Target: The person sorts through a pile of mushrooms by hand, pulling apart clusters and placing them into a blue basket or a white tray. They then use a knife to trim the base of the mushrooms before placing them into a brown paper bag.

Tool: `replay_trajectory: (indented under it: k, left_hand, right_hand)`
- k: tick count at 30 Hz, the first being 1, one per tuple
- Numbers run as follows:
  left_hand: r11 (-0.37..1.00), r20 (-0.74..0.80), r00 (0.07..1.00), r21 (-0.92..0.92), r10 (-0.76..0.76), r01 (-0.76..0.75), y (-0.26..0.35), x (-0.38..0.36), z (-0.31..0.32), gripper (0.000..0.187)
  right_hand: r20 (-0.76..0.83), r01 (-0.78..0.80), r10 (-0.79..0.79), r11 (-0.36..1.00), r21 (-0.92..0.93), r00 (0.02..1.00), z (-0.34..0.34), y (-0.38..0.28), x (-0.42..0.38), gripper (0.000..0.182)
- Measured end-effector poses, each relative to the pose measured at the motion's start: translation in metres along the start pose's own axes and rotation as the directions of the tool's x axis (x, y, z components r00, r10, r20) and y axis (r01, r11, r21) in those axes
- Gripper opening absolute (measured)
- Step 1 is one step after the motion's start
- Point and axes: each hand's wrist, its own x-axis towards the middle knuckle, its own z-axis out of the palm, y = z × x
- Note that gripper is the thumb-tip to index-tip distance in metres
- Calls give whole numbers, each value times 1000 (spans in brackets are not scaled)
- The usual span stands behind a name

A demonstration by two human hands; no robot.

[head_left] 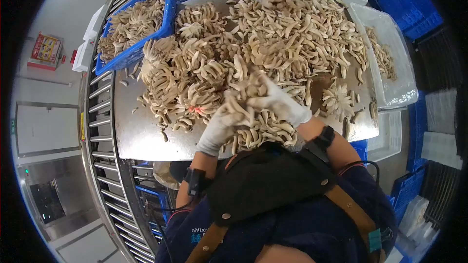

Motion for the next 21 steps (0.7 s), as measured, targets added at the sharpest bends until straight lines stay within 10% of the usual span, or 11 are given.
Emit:
replay_trajectory:
  k: [4, 8, 12, 14, 16, 18, 20, 21]
  left_hand:
    - [991, -279, 960, -132, -14, -24, 19, 0, 9, 30]
    - [957, 6, 968, 156, -249, 245, 15, 3, 17, 28]
    - [998, -267, 962, -24, -62, 57, 19, 3, 7, 23]
    - [1000, -228, 974, 25, -3, 9, 11, 5, 7, 24]
    - [991, -237, 971, 130, 24, 7, 8, 12, 23, 25]
    - [912, -197, 979, 409, 46, 39, 4, 13, 22, 38]
    - [620, 0, 984, 776, 176, -111, -6, 14, 28, 34]
    - [740, -114, 991, 672, 68, 27, -13, 15, 24, 30]
  right_hand:
    - [-58, 24, -20, 997, 78, 998, -30, 4, 2, 81]
    - [-23, -54, 56, 995, 86, 998, -1, 6, 3, 75]
    - [-210, 72, -66, 997, 23, 975, -29, 7, 6, 85]
    - [-234, 79, -150, 954, -289, 960, -43, 22, 9, 83]
    - [-203, 57, -288, 693, -719, 936, -46, 26, 6, 83]
    - [-50, -22, -417, 71, -997, 908, -34, 27, -6, 88]
    - [111, 175, -236, 270, -947, 965, -15, 34, -12, 70]
    - [-31, 58, -155, 540, -839, 987, -22, 38, -12, 60]
